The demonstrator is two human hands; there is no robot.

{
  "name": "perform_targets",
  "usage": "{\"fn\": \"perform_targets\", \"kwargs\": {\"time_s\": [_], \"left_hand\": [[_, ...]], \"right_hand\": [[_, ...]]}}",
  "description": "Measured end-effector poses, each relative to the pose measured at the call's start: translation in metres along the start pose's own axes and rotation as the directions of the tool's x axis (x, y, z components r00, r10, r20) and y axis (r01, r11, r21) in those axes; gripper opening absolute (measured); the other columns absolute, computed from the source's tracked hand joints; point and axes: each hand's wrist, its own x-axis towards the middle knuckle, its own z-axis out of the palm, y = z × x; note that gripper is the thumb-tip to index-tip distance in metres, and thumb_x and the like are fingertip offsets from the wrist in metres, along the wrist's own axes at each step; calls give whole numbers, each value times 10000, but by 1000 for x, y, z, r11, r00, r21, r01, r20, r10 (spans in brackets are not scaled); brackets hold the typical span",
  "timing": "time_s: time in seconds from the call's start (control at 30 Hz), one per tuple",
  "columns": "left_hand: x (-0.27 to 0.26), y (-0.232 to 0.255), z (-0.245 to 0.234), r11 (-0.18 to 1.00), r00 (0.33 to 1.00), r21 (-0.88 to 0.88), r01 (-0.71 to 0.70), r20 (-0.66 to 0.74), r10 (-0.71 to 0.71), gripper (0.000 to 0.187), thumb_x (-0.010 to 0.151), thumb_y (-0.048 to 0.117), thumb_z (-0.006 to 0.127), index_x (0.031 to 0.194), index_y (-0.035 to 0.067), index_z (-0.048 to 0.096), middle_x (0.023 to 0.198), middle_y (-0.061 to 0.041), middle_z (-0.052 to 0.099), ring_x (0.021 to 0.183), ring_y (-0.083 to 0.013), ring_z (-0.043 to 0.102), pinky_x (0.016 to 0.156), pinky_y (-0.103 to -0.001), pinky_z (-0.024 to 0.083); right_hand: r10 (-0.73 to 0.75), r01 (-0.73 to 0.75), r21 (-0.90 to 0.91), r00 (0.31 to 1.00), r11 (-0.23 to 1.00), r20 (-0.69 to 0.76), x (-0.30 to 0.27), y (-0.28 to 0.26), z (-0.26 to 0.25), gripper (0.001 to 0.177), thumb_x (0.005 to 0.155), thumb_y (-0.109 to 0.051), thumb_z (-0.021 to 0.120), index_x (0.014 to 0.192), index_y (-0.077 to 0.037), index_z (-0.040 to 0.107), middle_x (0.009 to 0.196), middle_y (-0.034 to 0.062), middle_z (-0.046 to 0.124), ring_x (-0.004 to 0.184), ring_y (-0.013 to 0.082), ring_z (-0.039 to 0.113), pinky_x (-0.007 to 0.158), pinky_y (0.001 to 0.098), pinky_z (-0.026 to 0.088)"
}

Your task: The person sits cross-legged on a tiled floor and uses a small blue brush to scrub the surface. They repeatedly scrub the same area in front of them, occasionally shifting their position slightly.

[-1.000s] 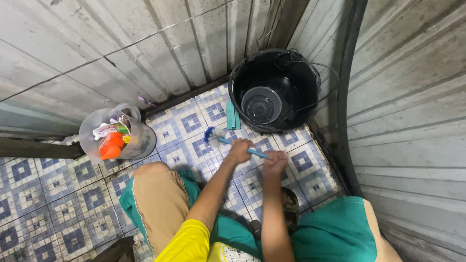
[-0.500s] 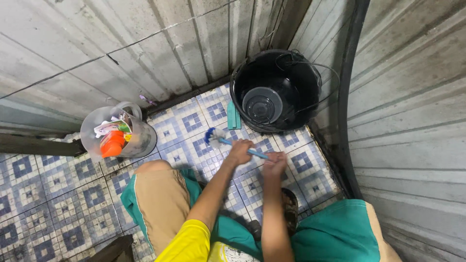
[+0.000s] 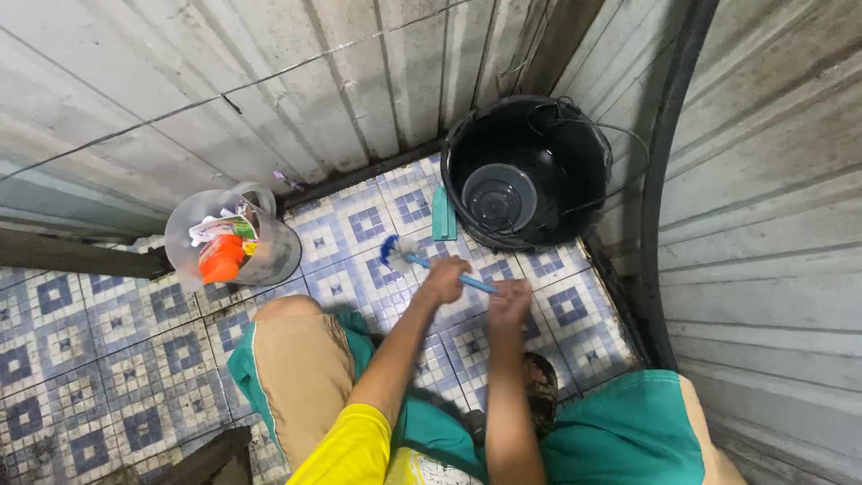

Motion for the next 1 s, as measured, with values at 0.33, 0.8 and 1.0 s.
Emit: {"fn": "perform_targets", "kwargs": {"time_s": [0.33,0.8,1.0], "left_hand": [[-4,52,3,995,996,41,-86,3,86,391,832,247,734,1212,251,643,1271,-22,626,1231,-301,565,1040,-528,389],[-11,58,-25,998,997,-42,-45,-57,43,291,843,277,743,1122,278,663,1151,11,665,1174,-272,587,1012,-456,367],[-4,-29,-30,980,988,140,141,-75,-132,293,808,203,732,1085,282,678,1101,53,681,1157,-242,630,1010,-476,416]], "right_hand": [[-23,19,-39,995,999,-96,26,-51,-13,417,980,-378,524,629,-237,349,506,-76,229,445,143,316,627,365,447],[-68,66,-16,978,998,-198,4,-49,32,380,979,-382,594,681,-189,458,558,-44,337,569,169,433,843,427,553],[142,-147,-8,967,989,-212,-13,27,43,293,935,-208,631,684,-116,512,608,30,514,707,264,631,942,458,565]]}}
